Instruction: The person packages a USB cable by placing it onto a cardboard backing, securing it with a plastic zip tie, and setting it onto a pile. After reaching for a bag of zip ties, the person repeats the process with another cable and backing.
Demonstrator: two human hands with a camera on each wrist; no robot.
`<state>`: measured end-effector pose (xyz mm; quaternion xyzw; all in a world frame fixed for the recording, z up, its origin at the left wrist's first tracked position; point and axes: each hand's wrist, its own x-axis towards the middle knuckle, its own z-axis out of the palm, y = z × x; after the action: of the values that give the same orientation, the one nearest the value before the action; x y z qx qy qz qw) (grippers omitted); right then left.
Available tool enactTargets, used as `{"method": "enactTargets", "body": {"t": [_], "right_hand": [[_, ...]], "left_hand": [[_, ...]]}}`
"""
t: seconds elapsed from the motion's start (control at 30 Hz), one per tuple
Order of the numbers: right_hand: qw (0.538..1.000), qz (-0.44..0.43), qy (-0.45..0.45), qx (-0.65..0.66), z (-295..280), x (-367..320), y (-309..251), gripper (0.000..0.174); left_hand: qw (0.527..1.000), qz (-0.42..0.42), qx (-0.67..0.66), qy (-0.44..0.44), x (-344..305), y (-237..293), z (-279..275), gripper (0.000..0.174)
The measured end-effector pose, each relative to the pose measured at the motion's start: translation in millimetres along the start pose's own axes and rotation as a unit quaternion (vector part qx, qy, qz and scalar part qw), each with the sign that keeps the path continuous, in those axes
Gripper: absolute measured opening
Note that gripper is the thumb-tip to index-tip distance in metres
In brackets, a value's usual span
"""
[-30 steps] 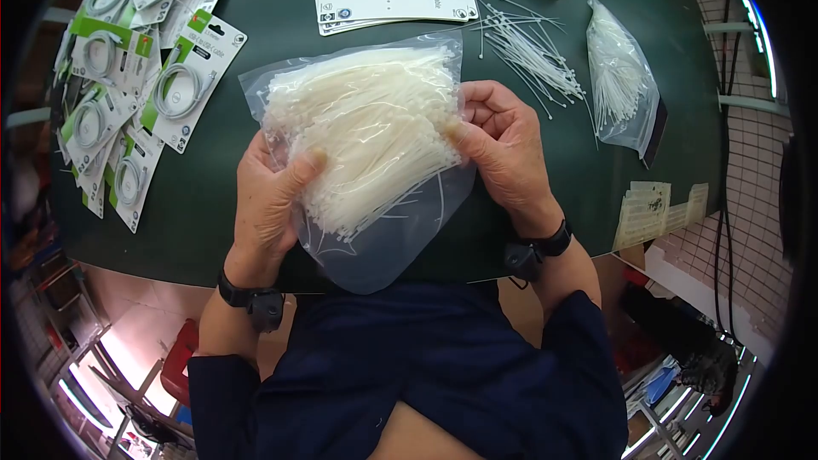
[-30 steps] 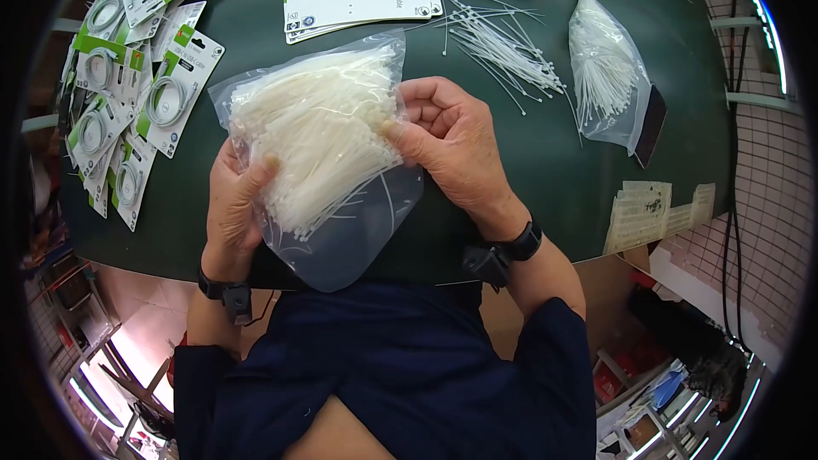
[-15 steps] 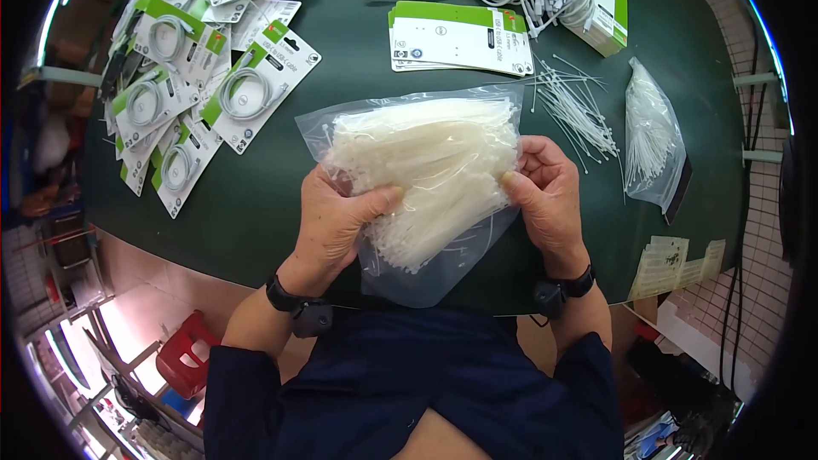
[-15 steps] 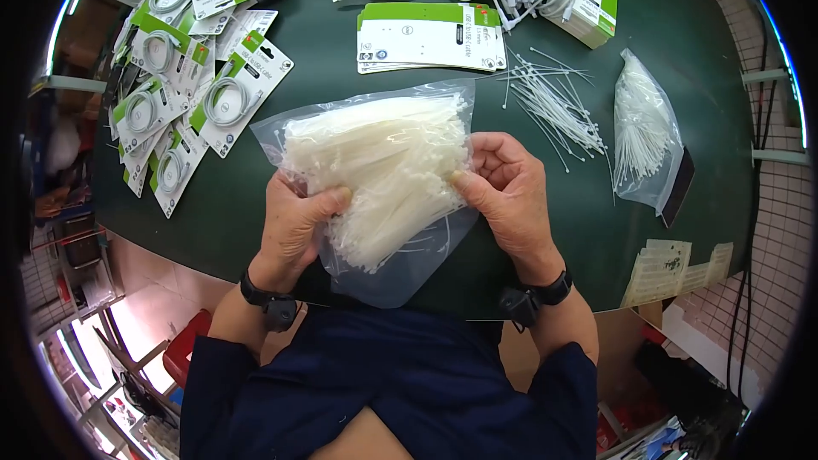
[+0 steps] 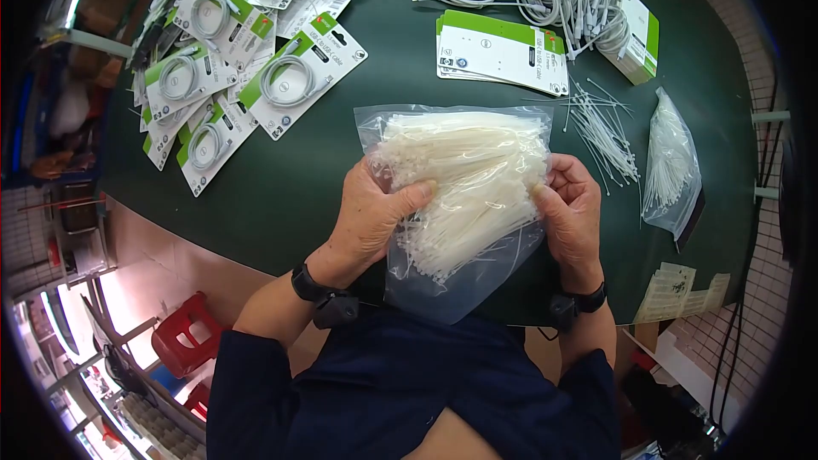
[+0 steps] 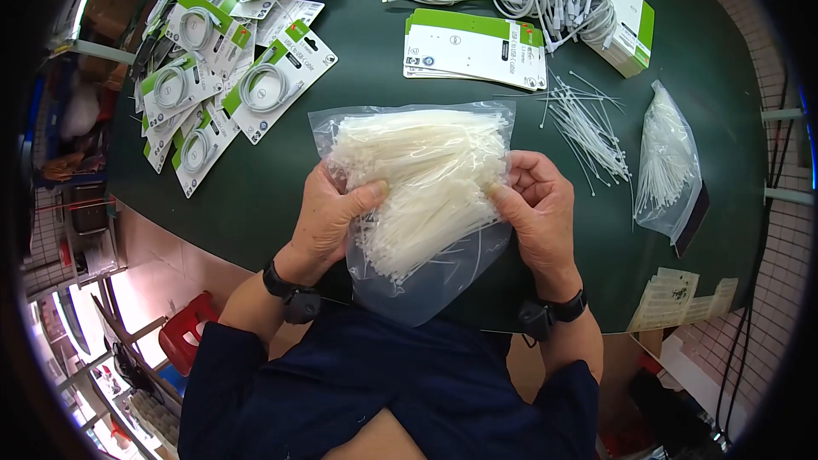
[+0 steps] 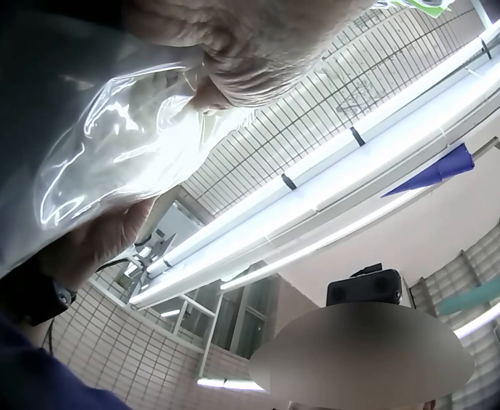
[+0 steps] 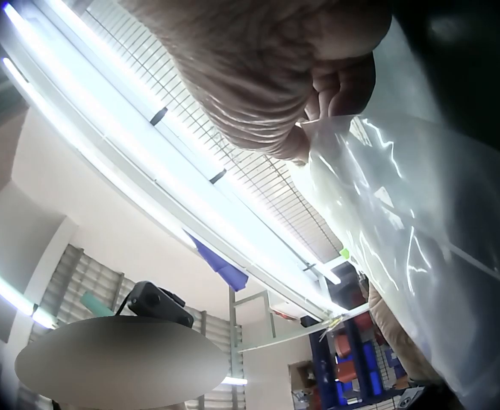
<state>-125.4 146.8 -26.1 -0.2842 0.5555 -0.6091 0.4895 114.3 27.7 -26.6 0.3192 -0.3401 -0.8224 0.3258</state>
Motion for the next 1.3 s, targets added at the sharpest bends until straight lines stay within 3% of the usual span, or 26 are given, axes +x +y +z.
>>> {"method": "enactTargets", "body": {"t": [0.27,0.33,0.43,0.5,0.67,0.8,1.1,1.23,1.3], "right_hand": [[1.0,0.016,0.007,0.001,-6,1,12,0.032],[0.998,0.024,-0.027,0.042,2,0,4,0.034],[0.996,0.037,-0.03,-0.071,-4,1,2,0.044],[0.996,-0.008,-0.092,0.01,6,-3,-2,0.059],[0.995,-0.004,-0.1,-0.009,9,-4,-9,0.07],[0.997,0.001,-0.063,-0.048,11,-8,-3,0.071],[0.993,-0.083,-0.055,-0.061,11,-10,-6,0.06],[0.994,-0.086,-0.039,-0.062,8,-13,-8,0.056],[0.991,-0.089,-0.03,-0.094,7,-14,-14,0.053]], "left_hand": [[1.0,0.003,0.025,0.018,0,-4,-1,0.056],[0.998,-0.004,0.053,0.024,-2,-1,3,0.057],[0.997,0.024,0.07,-0.004,3,-5,7,0.056],[0.994,0.047,0.099,-0.001,-1,-5,6,0.056],[0.98,0.105,0.164,0.03,-7,-8,8,0.056],[0.979,0.097,0.177,0.036,-5,-8,4,0.058],[0.986,0.045,0.162,0.003,-5,2,1,0.063],[0.992,0.045,0.113,-0.042,-10,-2,2,0.066],[0.986,-0.041,0.147,-0.069,-14,4,8,0.068]]}}
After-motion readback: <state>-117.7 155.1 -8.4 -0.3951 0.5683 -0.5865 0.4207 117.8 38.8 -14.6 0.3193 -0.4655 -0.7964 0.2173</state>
